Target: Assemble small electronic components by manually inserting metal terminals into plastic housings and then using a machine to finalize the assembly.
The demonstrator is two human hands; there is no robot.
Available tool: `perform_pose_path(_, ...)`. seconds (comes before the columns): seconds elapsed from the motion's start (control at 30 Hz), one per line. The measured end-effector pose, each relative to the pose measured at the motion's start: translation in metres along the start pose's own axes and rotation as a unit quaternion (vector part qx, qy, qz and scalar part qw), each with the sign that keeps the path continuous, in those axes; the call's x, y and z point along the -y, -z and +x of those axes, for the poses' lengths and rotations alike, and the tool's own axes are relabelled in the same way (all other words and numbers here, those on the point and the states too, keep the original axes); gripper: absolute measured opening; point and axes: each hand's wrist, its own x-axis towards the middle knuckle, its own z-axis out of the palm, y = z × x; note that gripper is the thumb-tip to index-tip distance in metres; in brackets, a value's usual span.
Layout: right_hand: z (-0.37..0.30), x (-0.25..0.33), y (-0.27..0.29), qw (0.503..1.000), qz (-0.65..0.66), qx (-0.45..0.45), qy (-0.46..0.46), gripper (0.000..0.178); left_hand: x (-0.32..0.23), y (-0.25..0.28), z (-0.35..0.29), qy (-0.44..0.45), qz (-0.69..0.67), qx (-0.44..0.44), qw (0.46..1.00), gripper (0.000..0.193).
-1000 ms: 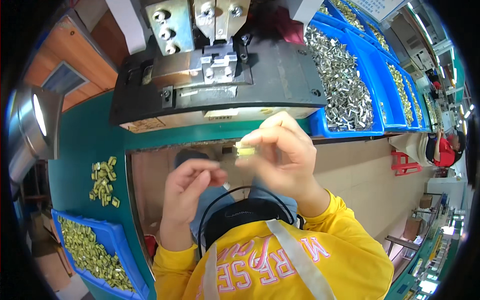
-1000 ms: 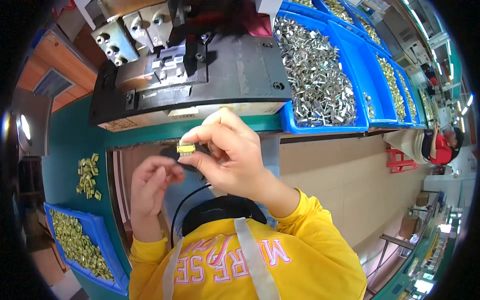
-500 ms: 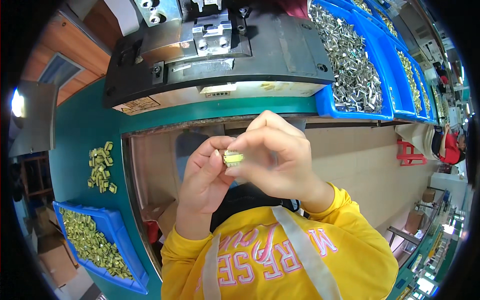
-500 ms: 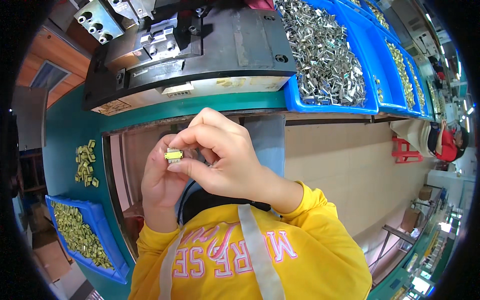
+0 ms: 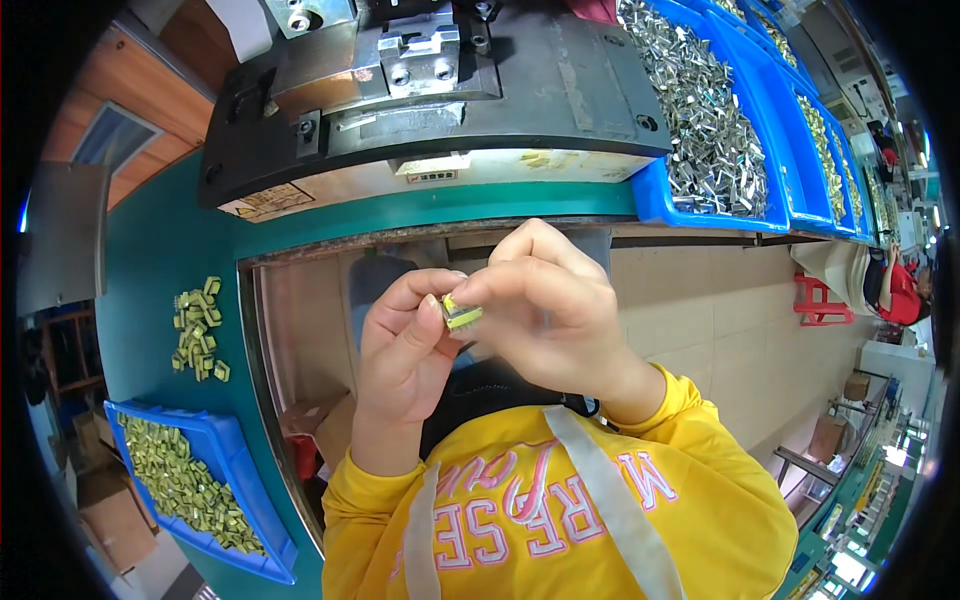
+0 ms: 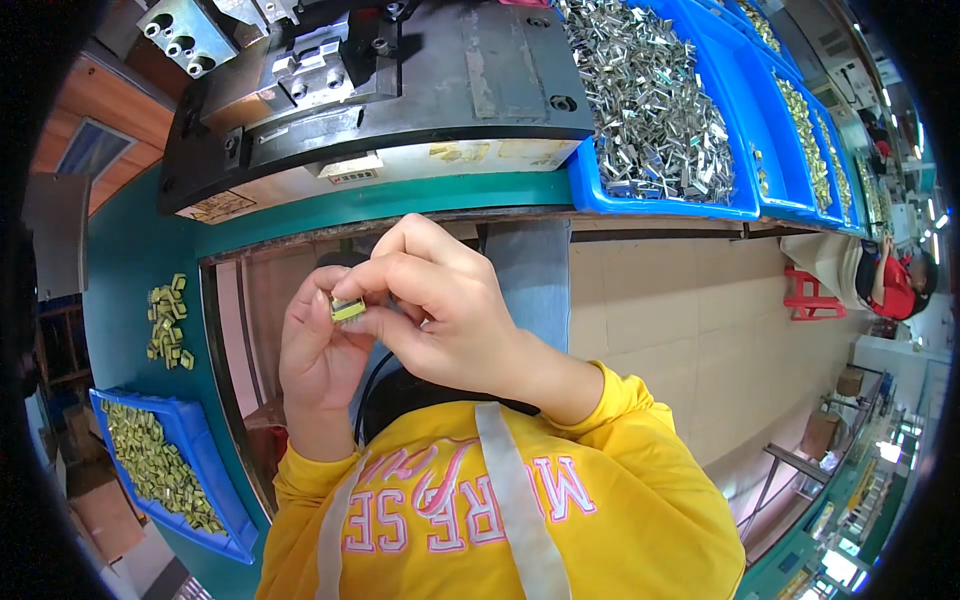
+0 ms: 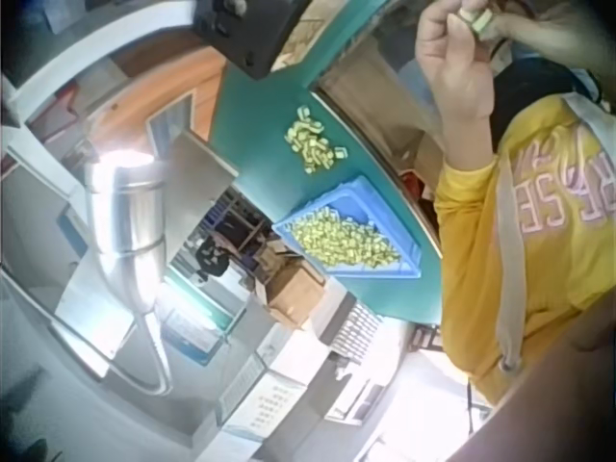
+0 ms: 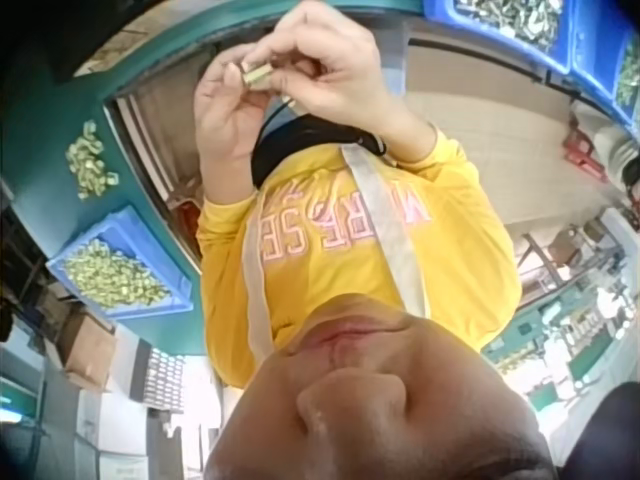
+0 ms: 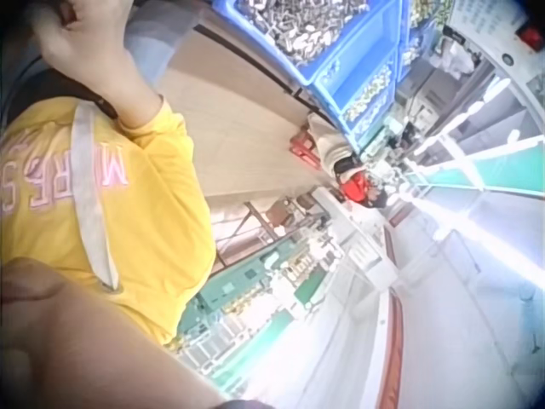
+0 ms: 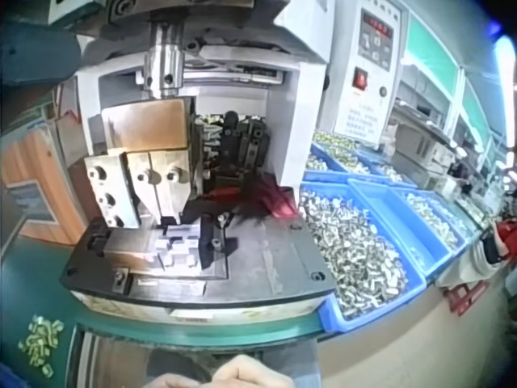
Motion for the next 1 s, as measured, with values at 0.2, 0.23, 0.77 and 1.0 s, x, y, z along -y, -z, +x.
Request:
perform_pose_path(0.2, -0.001, -0.002, -0.004, 1.0, 0.003, -0.007, -0.002, 0.026, -0.001, 0.002, -0.002, -0.008, 0.014, -0.006, 1.0, 0.025)
perform_pose_path(0.23, -0.001, -0.002, -0.004, 1.0, 0.002, -0.009, 0.001, 0.026, 0.0, 0.002, -0.002, -0.011, 0.016, -0.009, 1.0, 0.025)
perform_pose_path(0.77, -0.004, -0.014, 0.059, 0.988, -0.043, -0.148, -0.013, 0.025, -0.011, 0.011, -0.016, -0.046, 0.229, -0.094, 0.968, 0.03)
perform_pose_path(1.0, -0.011, -0.073, 0.253, 0.755, -0.42, -0.497, -0.08, 0.024, -0.052, 0.05, -0.054, -0.111, 0.299, -0.233, 0.919, 0.024)
